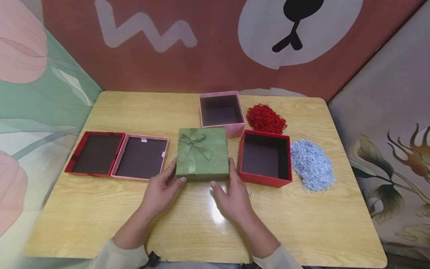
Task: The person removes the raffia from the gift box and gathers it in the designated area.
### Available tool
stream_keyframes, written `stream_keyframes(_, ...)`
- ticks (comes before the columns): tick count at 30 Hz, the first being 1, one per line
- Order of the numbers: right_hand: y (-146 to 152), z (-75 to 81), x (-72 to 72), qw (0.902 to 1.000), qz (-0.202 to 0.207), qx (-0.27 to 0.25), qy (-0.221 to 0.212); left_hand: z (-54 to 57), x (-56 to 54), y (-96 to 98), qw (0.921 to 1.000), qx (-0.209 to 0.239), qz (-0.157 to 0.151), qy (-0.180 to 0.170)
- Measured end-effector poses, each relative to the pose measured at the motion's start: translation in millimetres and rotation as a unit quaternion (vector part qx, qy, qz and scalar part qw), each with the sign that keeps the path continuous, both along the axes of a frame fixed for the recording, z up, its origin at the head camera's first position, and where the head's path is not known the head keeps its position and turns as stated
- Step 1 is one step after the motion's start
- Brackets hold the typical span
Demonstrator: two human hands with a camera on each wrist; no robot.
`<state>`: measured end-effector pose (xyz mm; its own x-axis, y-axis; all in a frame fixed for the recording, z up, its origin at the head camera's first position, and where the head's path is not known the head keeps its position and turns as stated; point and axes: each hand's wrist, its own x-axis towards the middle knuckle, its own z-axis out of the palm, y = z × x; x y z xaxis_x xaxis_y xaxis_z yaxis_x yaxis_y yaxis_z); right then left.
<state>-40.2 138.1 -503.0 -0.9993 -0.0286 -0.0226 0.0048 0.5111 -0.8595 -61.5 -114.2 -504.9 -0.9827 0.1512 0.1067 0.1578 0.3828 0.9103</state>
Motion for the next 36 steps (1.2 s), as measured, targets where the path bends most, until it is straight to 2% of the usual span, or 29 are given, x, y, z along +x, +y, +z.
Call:
stream_keyframes(6, 1, -2.5, -5.0, 0.9995, 0.01, 0.0, 0.029, 0.9, -1.0, -4.6, 0.9995, -0.032, 0.003, 0.003)
stream_keyframes(11, 0, -2.5, -6.8, 0.9984, 0.0, 0.009, 0.055, 1.3, -2.3, -5.4, 0.9992, -0.038, -0.006, 0.009)
stream_keyframes(22, 0, -1.4, -4.6, 0.9979, -0.003, -0.004, 0.064, 0.5, -2.6, -4.2, 0.9988, -0.041, -0.011, 0.023)
stream_keyframes(29, -1, 1.5, -2.5, 0.9974, -0.008, 0.0, 0.072, 5.5, -3.4, -3.6, 0.997, -0.055, -0.011, 0.054)
stream_keyframes(36, -1, 6.8, 0.1, 0.9957, -0.018, 0.004, 0.091, 12.6, -3.9, -3.8, 0.9942, -0.047, -0.011, 0.096)
